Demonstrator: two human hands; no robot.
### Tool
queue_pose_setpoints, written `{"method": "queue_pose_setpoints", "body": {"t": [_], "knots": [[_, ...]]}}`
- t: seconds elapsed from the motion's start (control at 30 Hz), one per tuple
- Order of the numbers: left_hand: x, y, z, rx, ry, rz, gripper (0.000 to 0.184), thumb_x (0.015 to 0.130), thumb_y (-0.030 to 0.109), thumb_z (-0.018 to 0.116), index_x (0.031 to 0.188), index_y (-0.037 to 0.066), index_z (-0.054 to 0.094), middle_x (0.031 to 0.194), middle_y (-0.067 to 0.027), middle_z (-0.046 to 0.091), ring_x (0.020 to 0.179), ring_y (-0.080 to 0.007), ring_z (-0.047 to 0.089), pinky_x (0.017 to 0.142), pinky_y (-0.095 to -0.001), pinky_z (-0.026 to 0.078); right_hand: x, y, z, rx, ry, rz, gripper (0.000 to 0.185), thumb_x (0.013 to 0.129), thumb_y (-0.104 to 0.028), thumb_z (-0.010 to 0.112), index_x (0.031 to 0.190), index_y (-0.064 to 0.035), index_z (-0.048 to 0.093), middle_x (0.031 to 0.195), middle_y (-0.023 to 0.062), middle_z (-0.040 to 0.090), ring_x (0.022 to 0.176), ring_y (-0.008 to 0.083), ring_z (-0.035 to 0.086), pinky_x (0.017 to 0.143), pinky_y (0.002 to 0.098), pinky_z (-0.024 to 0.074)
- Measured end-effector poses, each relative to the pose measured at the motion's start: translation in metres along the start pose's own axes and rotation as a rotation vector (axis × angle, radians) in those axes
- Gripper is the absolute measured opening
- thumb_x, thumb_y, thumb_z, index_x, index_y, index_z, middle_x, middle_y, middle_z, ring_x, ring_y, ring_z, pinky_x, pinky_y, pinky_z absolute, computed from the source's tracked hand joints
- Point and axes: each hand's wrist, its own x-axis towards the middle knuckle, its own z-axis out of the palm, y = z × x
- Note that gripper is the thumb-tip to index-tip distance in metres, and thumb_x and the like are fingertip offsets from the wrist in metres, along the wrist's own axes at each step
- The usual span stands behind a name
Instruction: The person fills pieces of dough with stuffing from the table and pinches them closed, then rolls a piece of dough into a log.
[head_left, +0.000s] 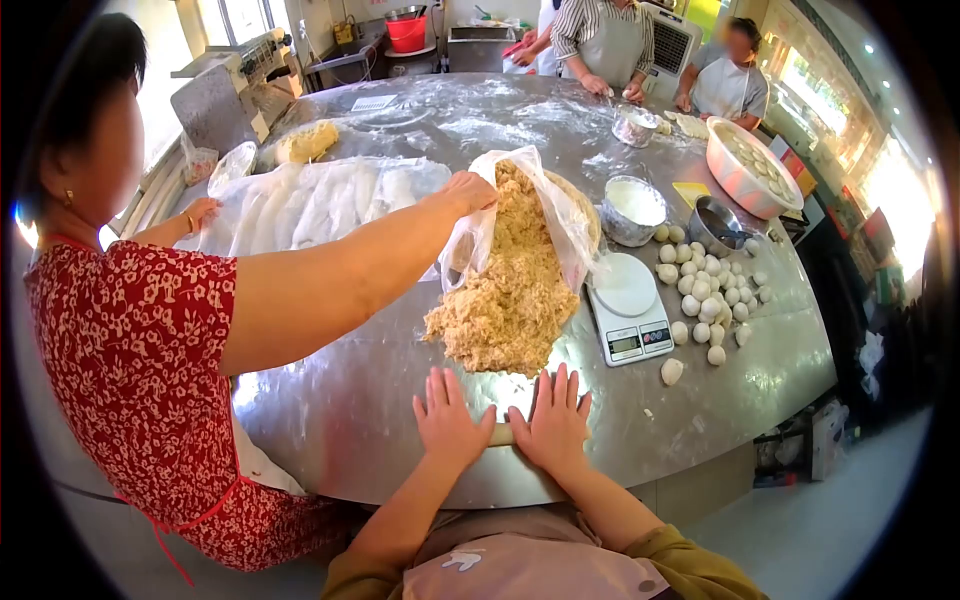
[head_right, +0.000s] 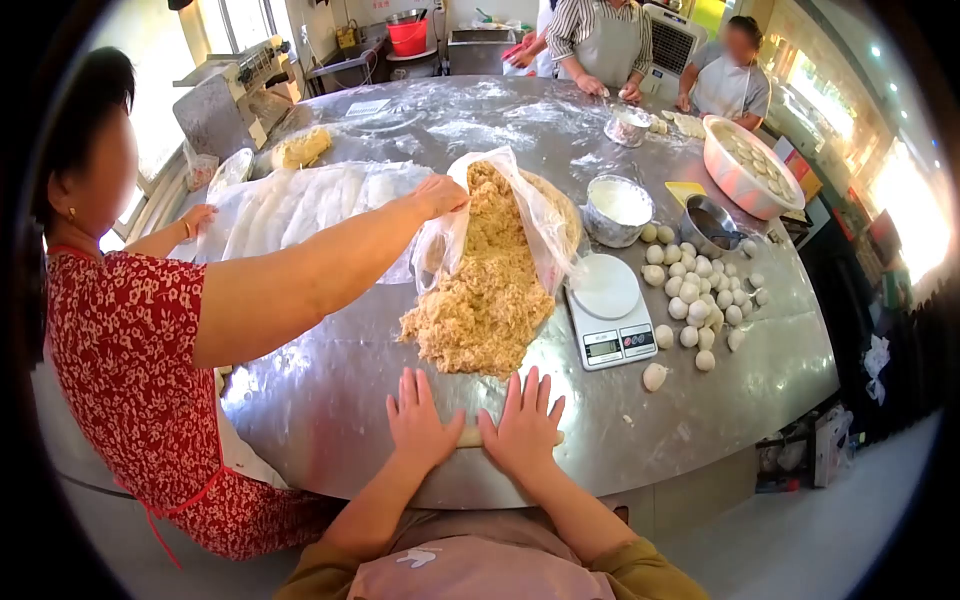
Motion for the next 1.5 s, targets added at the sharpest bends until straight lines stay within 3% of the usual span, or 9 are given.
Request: {"method": "queue_pose_setpoints", "body": {"t": [0.07, 0.27, 0.37, 0.57, 0.77, 1.07, 1.17, 1.3, 1.5], "knots": [[0.013, -0.005, 0.001, -0.016, 0.035, -0.012, 0.069, 0.089, 0.042, 0.06, 0.141, 0.001, 0.043, 0.15, -0.0195, 0.038, 0.137, -0.0378, 0.039, 0.109, -0.0616, 0.027, 0.005, 0.003, 0.004, 0.009, -0.008, 0.028, 0.076, 0.085, -0.046, 0.06, 0.138, 0.006, 0.043, 0.147, 0.0325, 0.034, 0.134, 0.0523, 0.033, 0.105, 0.0712, 0.0206], [-0.036, -0.016, -0.035, 0.042, -0.325, 0.381, 0.071, 0.084, 0.04, 0.065, 0.142, 0.006, 0.044, 0.146, -0.0154, 0.045, 0.132, -0.0377, 0.043, 0.105, -0.061, 0.031, -0.04, 0.013, -0.031, 0.046, -0.268, -0.133, 0.066, 0.087, -0.043, 0.06, 0.134, 0.0025, 0.049, 0.143, 0.0246, 0.045, 0.133, 0.0427, 0.039, 0.107, 0.0643, 0.0246], [-0.079, -0.023, -0.043, -0.042, -0.316, 0.386, 0.068, 0.083, 0.042, 0.065, 0.139, 0.007, 0.047, 0.143, -0.014, 0.047, 0.129, -0.0369, 0.045, 0.103, -0.062, 0.032, -0.073, 0.02, -0.044, 0.061, -0.263, -0.212, 0.06, 0.088, -0.04, 0.061, 0.132, 0.0003, 0.052, 0.14, 0.0215, 0.047, 0.131, 0.0395, 0.041, 0.106, 0.0609, 0.0272], [-0.045, -0.005, -0.019, 0.1, -0.223, 0.187, 0.068, 0.088, 0.045, 0.062, 0.141, 0.005, 0.047, 0.146, -0.0172, 0.044, 0.135, -0.0375, 0.041, 0.107, -0.0638, 0.029, -0.043, 0.014, -0.024, -0.045, -0.107, -0.127, 0.06, 0.085, -0.039, 0.062, 0.129, 0.0014, 0.054, 0.138, 0.0244, 0.048, 0.128, 0.0418, 0.044, 0.103, 0.0594, 0.0307], [0.009, 0.015, -0.014, 0.091, -0.143, -0.015, 0.079, 0.087, 0.043, 0.063, 0.149, 0.004, 0.032, 0.154, -0.0248, 0.029, 0.143, -0.0425, 0.026, 0.112, -0.0623, 0.022, 0.011, 0.016, -0.009, 0.013, 0.011, 0.071, 0.07, 0.087, -0.042, 0.062, 0.139, 0.0009, 0.044, 0.148, 0.0315, 0.034, 0.137, 0.0523, 0.028, 0.107, 0.0669, 0.0223], [0.016, 0.036, 0.022, 0.073, -0.061, 0.178, 0.067, 0.091, 0.031, 0.058, 0.148, 0.006, 0.034, 0.156, -0.0188, 0.026, 0.143, -0.0367, 0.029, 0.112, -0.0607, 0.023, 0.028, 0.004, 0.013, 0.109, 0.059, -0.003, 0.064, 0.091, -0.039, 0.057, 0.141, -0.0027, 0.043, 0.149, 0.0289, 0.033, 0.139, 0.0519, 0.025, 0.108, 0.069, 0.0192], [-0.007, 0.039, 0.007, 0.015, -0.211, 0.139, 0.063, 0.091, 0.029, 0.056, 0.146, 0.006, 0.038, 0.155, -0.0168, 0.032, 0.142, -0.0339, 0.032, 0.111, -0.06, 0.026, 0.003, 0.009, 0.009, 0.092, -0.083, 0.008, 0.064, 0.091, -0.042, 0.057, 0.14, -0.004, 0.045, 0.147, 0.0275, 0.036, 0.138, 0.0508, 0.028, 0.107, 0.0686, 0.0205], [-0.047, 0.029, -0.01, 0.094, -0.217, 0.299, 0.063, 0.088, 0.033, 0.058, 0.143, 0.005, 0.043, 0.149, -0.0172, 0.039, 0.137, -0.0329, 0.039, 0.108, -0.0589, 0.029, -0.034, 0.01, -0.024, 0.072, -0.171, -0.169, 0.063, 0.088, -0.045, 0.058, 0.137, -0.0054, 0.051, 0.145, 0.0255, 0.039, 0.136, 0.0483, 0.032, 0.105, 0.0678, 0.0229], [-0.051, 0.026, -0.003, 0.138, -0.27, 0.315, 0.066, 0.087, 0.036, 0.058, 0.143, 0.005, 0.043, 0.151, -0.0198, 0.036, 0.137, -0.0344, 0.039, 0.106, -0.0625, 0.028, -0.045, 0.011, -0.014, 0.068, -0.165, -0.106, 0.061, 0.086, -0.046, 0.057, 0.134, -0.0074, 0.056, 0.148, 0.0231, 0.039, 0.138, 0.048, 0.03, 0.107, 0.0671, 0.0205]]}}
